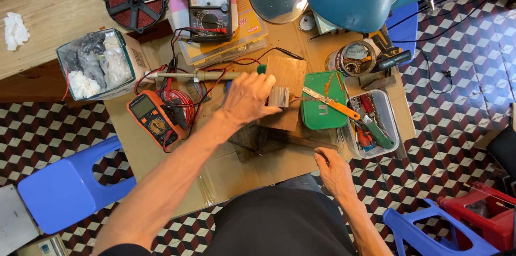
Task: The person uses a screwdriver and hammer to adjust and secure a small electrical component on a workbench. They repeatedly tighten screws and tap the component into place while handling various tools and parts.
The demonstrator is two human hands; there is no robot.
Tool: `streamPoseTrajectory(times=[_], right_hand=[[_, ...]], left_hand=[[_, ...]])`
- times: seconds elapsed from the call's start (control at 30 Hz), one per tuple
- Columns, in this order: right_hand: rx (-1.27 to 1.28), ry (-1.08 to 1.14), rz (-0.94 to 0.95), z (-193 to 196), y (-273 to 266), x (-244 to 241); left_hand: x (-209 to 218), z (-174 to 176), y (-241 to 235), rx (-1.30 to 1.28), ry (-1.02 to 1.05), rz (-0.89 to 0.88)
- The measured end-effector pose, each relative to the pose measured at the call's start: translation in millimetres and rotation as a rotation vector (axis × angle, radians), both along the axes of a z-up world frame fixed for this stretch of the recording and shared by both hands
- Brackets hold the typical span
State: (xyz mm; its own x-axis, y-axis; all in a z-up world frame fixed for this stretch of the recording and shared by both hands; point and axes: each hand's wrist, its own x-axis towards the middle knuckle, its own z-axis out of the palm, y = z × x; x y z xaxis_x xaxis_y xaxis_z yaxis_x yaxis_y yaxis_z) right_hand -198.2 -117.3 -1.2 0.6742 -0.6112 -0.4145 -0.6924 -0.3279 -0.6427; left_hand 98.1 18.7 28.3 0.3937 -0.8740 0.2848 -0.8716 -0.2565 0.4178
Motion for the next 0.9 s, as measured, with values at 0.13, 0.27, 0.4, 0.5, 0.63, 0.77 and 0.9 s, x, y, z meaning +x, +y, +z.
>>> streamPoseTrajectory(times=[0.13, 0.27, 0.4, 0.5, 0.63, 0.77, 0.9], right_hand=[[-0.044, -0.055, -0.041, 24.7, 5.9, 17.4], [-0.056, -0.229, -0.044, 51.7, 16.2, 57.0], [-0.162, -0.439, 0.066, 62.5, 26.4, 107.9], [-0.225, -0.477, 0.117, 61.3, 31.3, 134.4], [-0.392, -0.485, 0.197, 57.2, 30.1, 142.4], [-0.461, -0.489, 0.285, 55.0, 25.6, 142.3], [-0.481, -0.495, 0.345, 57.8, 16.0, 144.7]], left_hand=[[-40.1, -1.4, 6.0, -0.020, 0.118, 0.286], [-64.6, -9.7, 5.7, -0.143, 0.360, 0.460], [-73.8, -21.3, 8.0, -0.330, 0.490, 0.435], [-80.3, -28.4, 7.1, -0.321, 0.532, 0.497], [-88.5, -31.7, 2.1, -0.326, 0.487, 0.543], [-89.6, -26.3, 1.6, -0.271, 0.469, 0.600], [-84.7, -17.5, 0.6, -0.257, 0.407, 0.599]])
